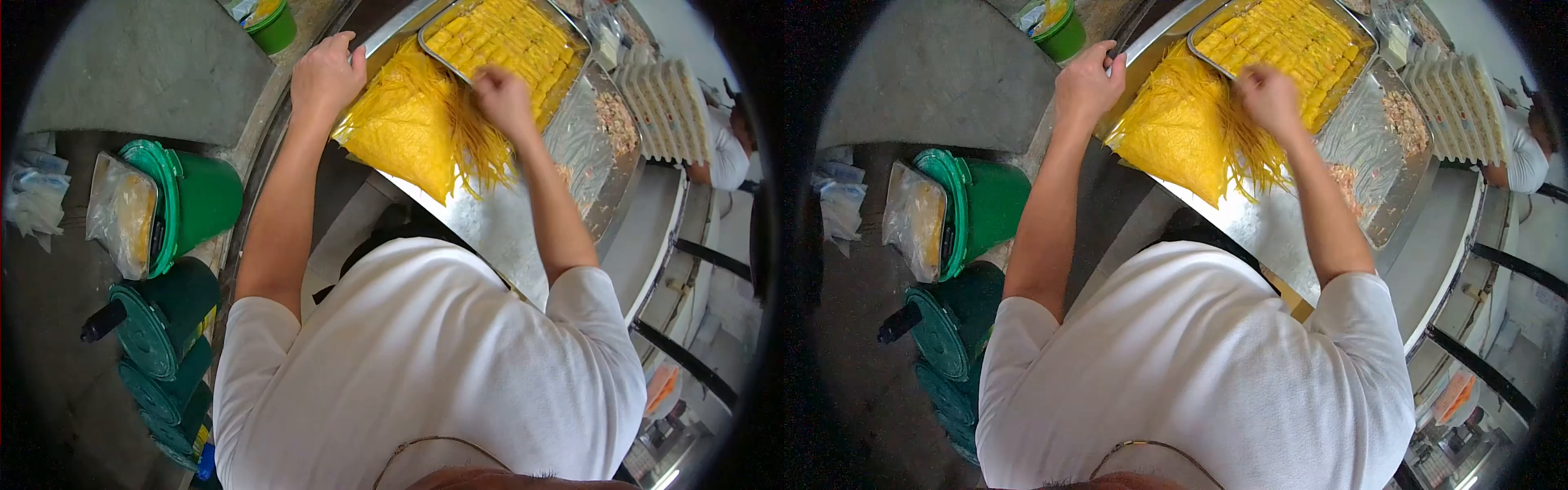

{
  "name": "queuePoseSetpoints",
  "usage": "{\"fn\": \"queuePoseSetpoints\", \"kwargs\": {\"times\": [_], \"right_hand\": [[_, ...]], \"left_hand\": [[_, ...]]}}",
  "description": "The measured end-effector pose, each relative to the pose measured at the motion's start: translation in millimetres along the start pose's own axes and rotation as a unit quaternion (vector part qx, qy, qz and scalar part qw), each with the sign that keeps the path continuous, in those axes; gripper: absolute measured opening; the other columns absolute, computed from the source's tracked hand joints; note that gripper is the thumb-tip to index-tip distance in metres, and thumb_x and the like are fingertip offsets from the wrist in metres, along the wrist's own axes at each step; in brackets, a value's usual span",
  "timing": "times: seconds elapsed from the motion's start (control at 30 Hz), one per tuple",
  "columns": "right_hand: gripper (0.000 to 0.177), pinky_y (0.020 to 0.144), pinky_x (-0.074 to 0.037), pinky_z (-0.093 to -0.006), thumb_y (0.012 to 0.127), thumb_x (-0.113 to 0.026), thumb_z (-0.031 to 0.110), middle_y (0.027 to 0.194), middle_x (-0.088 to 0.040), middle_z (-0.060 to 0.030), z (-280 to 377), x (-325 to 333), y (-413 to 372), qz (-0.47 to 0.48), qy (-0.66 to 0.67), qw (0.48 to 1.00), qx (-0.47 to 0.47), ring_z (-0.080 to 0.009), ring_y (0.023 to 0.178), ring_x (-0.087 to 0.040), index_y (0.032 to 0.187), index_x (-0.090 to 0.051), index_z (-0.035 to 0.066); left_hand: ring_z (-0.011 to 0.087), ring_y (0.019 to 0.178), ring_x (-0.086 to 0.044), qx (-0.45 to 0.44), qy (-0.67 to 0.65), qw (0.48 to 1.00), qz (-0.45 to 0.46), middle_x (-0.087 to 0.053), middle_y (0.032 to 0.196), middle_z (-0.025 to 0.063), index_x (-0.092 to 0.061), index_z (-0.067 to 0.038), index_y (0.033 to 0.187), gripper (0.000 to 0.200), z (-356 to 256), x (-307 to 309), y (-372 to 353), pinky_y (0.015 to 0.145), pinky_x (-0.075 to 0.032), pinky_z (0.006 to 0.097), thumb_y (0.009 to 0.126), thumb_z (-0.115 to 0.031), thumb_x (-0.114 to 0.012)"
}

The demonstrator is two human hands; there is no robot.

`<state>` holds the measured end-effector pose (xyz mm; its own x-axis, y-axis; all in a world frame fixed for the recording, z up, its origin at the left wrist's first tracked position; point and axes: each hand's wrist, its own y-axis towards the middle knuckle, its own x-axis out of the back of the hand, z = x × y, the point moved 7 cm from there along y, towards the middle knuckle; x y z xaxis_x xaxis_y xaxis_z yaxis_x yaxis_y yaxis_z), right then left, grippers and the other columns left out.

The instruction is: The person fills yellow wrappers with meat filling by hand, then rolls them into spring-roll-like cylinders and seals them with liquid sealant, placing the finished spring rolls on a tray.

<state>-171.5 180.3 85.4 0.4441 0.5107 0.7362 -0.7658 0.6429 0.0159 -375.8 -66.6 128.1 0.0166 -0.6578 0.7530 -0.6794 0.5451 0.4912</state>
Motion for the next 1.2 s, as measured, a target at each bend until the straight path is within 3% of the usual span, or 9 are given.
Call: {"fn": "queuePoseSetpoints", "kwargs": {"times": [0.1, 0.17, 0.33, 0.57, 0.7, 0.83, 0.93, 1.03, 1.2], "right_hand": [[0.029, 0.090, -0.060, -0.0460, 0.092, -0.076, 0.026, 0.110, -0.076, -0.0209, 42, -68, -104, 0.111, -0.072, 0.986, 0.102, -0.0385, 0.105, -0.073, 0.110, -0.080, 0.004], [0.025, 0.089, -0.059, -0.0463, 0.091, -0.078, 0.021, 0.099, -0.075, -0.0204, 48, -99, -144, 0.053, -0.136, 0.969, 0.199, -0.0384, 0.099, -0.072, 0.107, -0.079, 0.001], [0.014, 0.087, -0.058, -0.0504, 0.090, -0.072, 0.016, 0.095, -0.072, -0.0200, 31, -116, -156, 0.048, -0.130, 0.977, 0.165, -0.0412, 0.092, -0.069, 0.091, -0.076, 0.003], [0.013, 0.084, -0.056, -0.0520, 0.092, -0.069, 0.012, 0.093, -0.072, -0.0224, 29, -85, -155, -0.035, -0.050, 0.992, 0.108, -0.0433, 0.092, -0.068, 0.090, -0.075, 0.000], [0.013, 0.087, -0.054, -0.0499, 0.092, -0.072, 0.012, 0.093, -0.070, -0.0225, 28, -54, -169, -0.036, -0.071, 0.983, 0.163, -0.0424, 0.095, -0.066, 0.090, -0.074, -0.001], [0.018, 0.091, -0.053, -0.0487, 0.088, -0.076, 0.013, 0.103, -0.069, -0.0203, 2, -34, -209, 0.003, -0.072, 0.986, 0.152, -0.0413, 0.101, -0.065, 0.100, -0.072, 0.001], [0.057, 0.105, -0.048, -0.0489, 0.078, -0.085, 0.020, 0.133, -0.063, -0.0178, -6, -14, -259, -0.004, -0.119, 0.978, 0.172, -0.0386, 0.120, -0.060, 0.130, -0.066, 0.005], [0.060, 0.106, -0.048, -0.0491, 0.076, -0.086, 0.021, 0.135, -0.063, -0.0192, -41, 2, -288, -0.058, -0.152, 0.981, 0.109, -0.0388, 0.121, -0.060, 0.131, -0.067, 0.006], [0.030, 0.100, -0.050, -0.0499, 0.076, -0.077, 0.004, 0.119, -0.070, -0.0128, -128, 61, -324, -0.202, -0.154, 0.965, 0.069, -0.0363, 0.112, -0.064, 0.105, -0.075, 0.006]], "left_hand": [[0.0358, 0.095, -0.076, -0.008, -0.004, 1.000, 0.013, -0.079, 0.104, 0.0128, -0.076, -0.010, 0.122, 0.035, 1, -3, 1, 0.085, -0.060, 0.0480, 0.097, -0.034, -0.070], [0.0372, 0.101, -0.076, -0.010, -0.006, 1.000, 0.029, -0.079, 0.112, 0.0157, -0.074, -0.009, 0.124, 0.036, 2, -4, 0, 0.090, -0.060, 0.0492, 0.098, -0.033, -0.067], [0.0380, 0.104, -0.075, -0.008, -0.011, 0.999, 0.039, -0.078, 0.115, 0.0180, -0.074, -0.008, 0.123, 0.037, 1, -3, 0, 0.092, -0.060, 0.0504, 0.097, -0.033, -0.068], [0.0376, 0.110, -0.072, -0.113, -0.053, 0.990, -0.069, -0.077, 0.112, 0.0166, -0.074, -0.008, 0.122, 0.039, -18, 14, -12, 0.099, -0.057, 0.0498, 0.092, -0.033, -0.073], [0.0390, 0.123, -0.063, -0.267, -0.212, 0.936, 0.089, -0.069, 0.129, 0.0180, -0.070, -0.007, 0.127, 0.051, -87, 5, -114, 0.107, -0.050, 0.0509, 0.084, -0.030, -0.083], [0.0375, 0.117, -0.064, -0.251, -0.198, 0.938, 0.134, -0.070, 0.125, 0.0169, -0.072, -0.006, 0.117, 0.039, -104, -45, -209, 0.104, -0.050, 0.0525, 0.079, -0.013, -0.077], [0.0369, 0.113, -0.066, -0.210, -0.249, 0.927, 0.188, -0.072, 0.120, 0.0160, -0.074, -0.005, 0.113, 0.037, -120, -64, -232, 0.103, -0.052, 0.0503, 0.076, -0.005, -0.071], [0.0361, 0.109, -0.067, -0.187, -0.296, 0.914, 0.203, -0.074, 0.111, 0.0150, -0.075, -0.004, 0.110, 0.034, -155, -80, -247, 0.100, -0.054, 0.0462, 0.076, -0.001, -0.068], [0.0352, 0.105, -0.066, -0.244, -0.379, 0.872, 0.191, -0.071, 0.108, 0.0117, -0.077, -0.007, 0.114, 0.040, -248, -102, -248, 0.099, -0.054, 0.0451, 0.076, 0.000, -0.070]]}}
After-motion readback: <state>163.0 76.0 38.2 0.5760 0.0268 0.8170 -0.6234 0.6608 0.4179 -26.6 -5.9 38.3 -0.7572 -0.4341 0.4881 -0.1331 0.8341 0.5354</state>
